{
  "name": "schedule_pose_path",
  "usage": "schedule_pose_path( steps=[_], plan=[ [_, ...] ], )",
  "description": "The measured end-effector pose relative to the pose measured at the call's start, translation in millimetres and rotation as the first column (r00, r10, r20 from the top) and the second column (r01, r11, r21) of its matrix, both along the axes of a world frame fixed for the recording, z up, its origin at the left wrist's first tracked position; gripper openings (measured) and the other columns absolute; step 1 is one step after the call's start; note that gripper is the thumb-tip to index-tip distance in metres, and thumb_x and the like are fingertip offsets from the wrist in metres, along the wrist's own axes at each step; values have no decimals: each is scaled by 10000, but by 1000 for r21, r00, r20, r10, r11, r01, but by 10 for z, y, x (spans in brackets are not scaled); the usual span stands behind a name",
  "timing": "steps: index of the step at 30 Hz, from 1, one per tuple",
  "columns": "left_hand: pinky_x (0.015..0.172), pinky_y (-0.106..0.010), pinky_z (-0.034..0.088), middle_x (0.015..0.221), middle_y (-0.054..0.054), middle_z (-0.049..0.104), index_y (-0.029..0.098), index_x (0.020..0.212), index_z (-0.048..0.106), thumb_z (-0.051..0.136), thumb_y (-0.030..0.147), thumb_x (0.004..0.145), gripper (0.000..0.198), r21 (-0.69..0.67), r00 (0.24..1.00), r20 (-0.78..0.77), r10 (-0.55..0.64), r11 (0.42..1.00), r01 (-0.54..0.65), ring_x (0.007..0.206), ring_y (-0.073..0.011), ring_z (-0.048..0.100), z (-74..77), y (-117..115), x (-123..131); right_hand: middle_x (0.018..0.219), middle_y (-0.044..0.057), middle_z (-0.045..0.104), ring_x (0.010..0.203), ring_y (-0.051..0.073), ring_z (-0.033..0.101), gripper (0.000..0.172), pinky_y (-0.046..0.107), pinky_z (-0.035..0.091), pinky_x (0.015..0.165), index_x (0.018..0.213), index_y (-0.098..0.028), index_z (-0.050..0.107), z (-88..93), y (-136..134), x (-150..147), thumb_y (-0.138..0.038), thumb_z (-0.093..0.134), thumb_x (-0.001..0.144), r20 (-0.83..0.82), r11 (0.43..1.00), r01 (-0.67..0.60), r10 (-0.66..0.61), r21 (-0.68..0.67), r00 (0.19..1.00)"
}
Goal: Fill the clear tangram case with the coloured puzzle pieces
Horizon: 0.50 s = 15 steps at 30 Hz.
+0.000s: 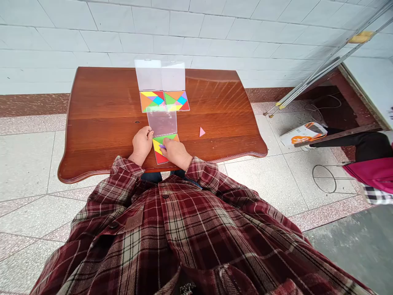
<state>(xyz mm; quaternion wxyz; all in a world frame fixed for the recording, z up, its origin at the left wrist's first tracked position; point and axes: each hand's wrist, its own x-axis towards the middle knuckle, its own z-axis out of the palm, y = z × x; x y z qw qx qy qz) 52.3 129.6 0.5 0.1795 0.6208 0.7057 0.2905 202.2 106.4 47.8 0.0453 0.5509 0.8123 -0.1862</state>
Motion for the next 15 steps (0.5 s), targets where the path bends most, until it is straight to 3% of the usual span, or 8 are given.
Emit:
schedule_pose_path(
  steps=[6, 15],
  plan=[
    [733, -279, 383, 884, -35, 673, 204, 933, 613, 447, 295, 882, 195, 12, 1000, 8, -2, 1000, 2, 821, -173, 575, -13, -3, -1, 993, 146, 700, 920, 256, 678, 316, 332, 498, 765, 1168, -139, 499, -37, 16, -26, -355, 370, 978, 42, 998, 63, -64, 17, 997],
    [731, -286, 378, 905, -44, 676, 199, 934, 618, 459, 283, 886, 185, -8, 1000, -4, 0, 1000, 0, 838, -184, 581, 4, 3, 0, 984, 114, 706, 925, 251, 669, 301, 311, 476, 751, 1124, -165, 567, -44, 54, 50, -355, 391, 972, 3, 1000, 19, -19, -5, 1000]
  ],
)
